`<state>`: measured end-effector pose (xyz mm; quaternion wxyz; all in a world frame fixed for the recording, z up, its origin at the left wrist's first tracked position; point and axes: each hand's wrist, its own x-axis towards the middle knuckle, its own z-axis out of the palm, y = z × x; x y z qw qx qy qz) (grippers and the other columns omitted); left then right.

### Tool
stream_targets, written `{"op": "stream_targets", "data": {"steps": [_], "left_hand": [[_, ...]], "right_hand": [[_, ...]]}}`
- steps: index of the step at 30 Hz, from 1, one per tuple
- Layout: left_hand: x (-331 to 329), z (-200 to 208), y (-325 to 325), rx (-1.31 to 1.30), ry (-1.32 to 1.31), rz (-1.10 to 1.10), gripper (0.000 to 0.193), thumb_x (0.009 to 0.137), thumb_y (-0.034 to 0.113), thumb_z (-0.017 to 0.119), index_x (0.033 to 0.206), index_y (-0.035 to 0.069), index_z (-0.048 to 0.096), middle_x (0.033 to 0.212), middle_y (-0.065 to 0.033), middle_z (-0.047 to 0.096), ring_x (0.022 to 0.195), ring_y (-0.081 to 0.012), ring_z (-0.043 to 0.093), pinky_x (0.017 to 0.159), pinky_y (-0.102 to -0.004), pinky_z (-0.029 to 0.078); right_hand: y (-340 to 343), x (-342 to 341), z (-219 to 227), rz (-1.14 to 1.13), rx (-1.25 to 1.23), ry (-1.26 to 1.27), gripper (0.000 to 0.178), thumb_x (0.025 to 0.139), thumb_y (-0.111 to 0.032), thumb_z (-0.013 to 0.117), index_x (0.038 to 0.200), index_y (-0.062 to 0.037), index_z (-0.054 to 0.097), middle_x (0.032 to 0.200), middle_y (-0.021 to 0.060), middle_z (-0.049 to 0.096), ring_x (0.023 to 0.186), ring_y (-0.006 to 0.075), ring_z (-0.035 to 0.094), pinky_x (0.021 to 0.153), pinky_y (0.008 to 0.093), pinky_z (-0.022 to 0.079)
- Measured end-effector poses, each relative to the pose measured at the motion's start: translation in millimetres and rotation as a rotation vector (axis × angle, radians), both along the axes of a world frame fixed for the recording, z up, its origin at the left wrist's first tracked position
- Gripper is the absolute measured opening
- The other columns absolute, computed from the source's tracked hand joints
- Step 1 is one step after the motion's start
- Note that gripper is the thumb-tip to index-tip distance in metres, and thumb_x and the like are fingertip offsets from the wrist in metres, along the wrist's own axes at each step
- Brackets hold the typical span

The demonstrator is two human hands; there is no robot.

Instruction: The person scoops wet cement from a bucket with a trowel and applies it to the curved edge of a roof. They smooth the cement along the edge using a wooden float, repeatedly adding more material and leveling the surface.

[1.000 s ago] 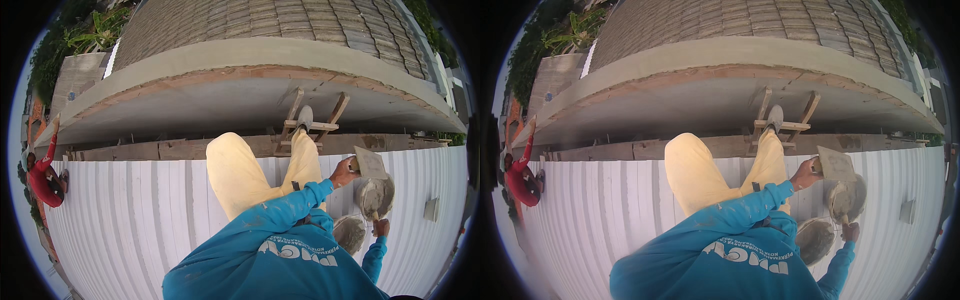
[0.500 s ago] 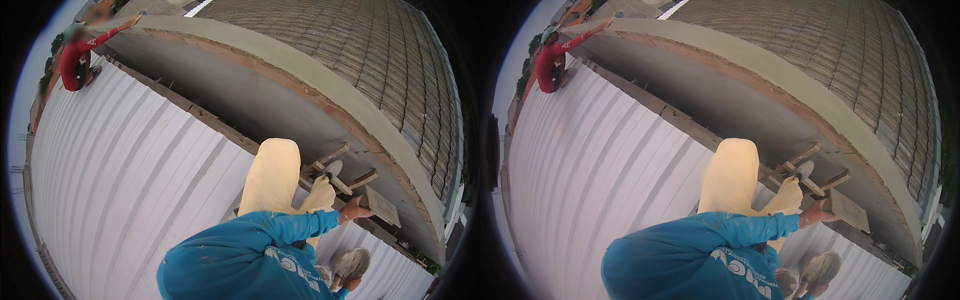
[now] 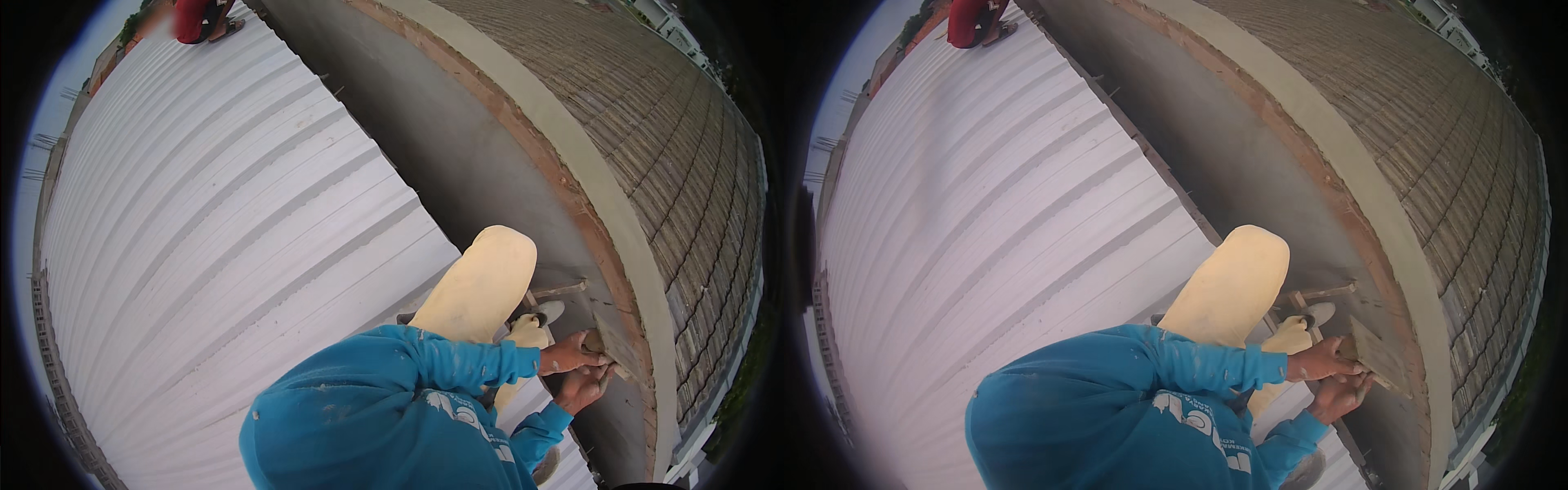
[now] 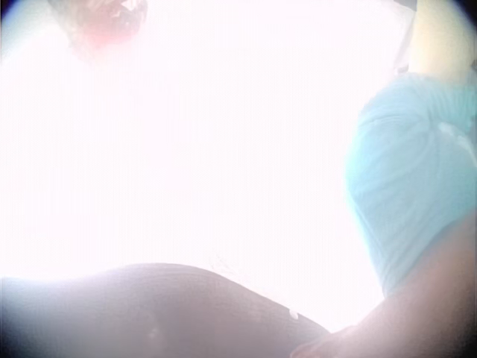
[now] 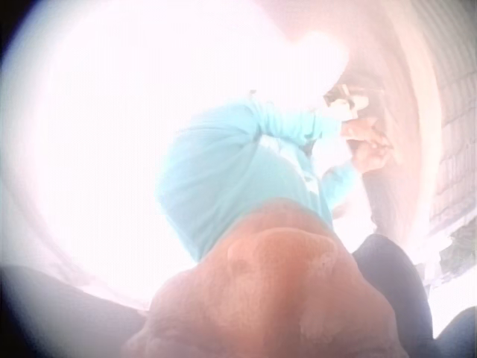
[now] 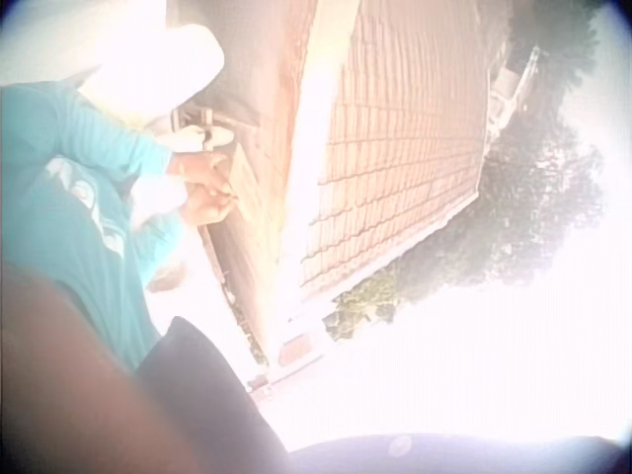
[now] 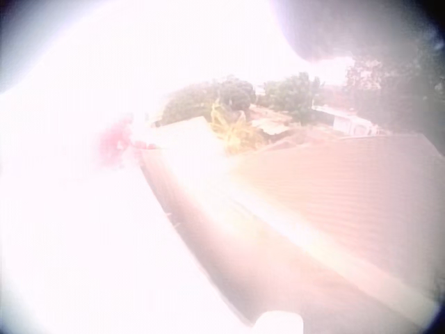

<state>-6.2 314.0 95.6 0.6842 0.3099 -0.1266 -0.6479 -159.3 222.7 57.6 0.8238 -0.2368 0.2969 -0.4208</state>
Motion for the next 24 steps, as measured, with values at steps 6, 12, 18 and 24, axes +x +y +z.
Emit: {"op": "stream_targets", "data": {"steps": [6,12,18,24], "left_hand": [[87.1,24.4,76.2,-0.028,-0.357,-0.248,0.059,0.084,0.021,0.068,0.132,-0.006,0.049,0.114,-0.0164,0.063,0.098,-0.0216,0.066,0.084,-0.0299,0.054],[254.4,7.3,189.1,0.207,-0.470,0.579,0.045,0.094,0.032,0.063,0.122,-0.003,0.059,0.100,-0.0124,0.065,0.085,-0.0181,0.066,0.072,-0.0287,0.058],[376.9,-214.5,313.3,1.501,-1.184,0.880,0.060,0.087,0.038,0.064,0.128,-0.005,0.054,0.128,-0.0257,0.056,0.122,-0.0388,0.051,0.104,-0.0421,0.041],[442.0,-257.9,375.4,1.838,-1.347,0.460,0.078,0.088,0.051,0.061,0.143,-0.001,0.040,0.152,-0.0211,0.031,0.144,-0.0364,0.023,0.118,-0.0471,0.019]], "right_hand": [[1.4,69.2,68.6,-0.302,0.086,0.040,0.059,0.094,-0.039,0.051,0.139,-0.0030,0.042,0.140,0.0199,0.046,0.130,0.0355,0.042,0.111,0.0557,0.030],[-43.9,3.0,27.0,-0.492,-0.012,0.193,0.055,0.093,-0.039,0.050,0.136,-0.0051,0.049,0.137,0.0162,0.051,0.126,0.0371,0.048,0.106,0.0567,0.036],[-22.3,8.5,0.1,-0.500,0.097,0.410,0.060,0.091,-0.046,0.052,0.137,-0.0086,0.048,0.140,0.0142,0.050,0.127,0.0360,0.048,0.104,0.0554,0.039],[-49.7,-37.8,-63.5,0.044,-0.794,0.964,0.060,0.085,-0.034,0.067,0.135,-0.0045,0.049,0.134,0.0167,0.054,0.121,0.0322,0.053,0.102,0.0458,0.041]]}}
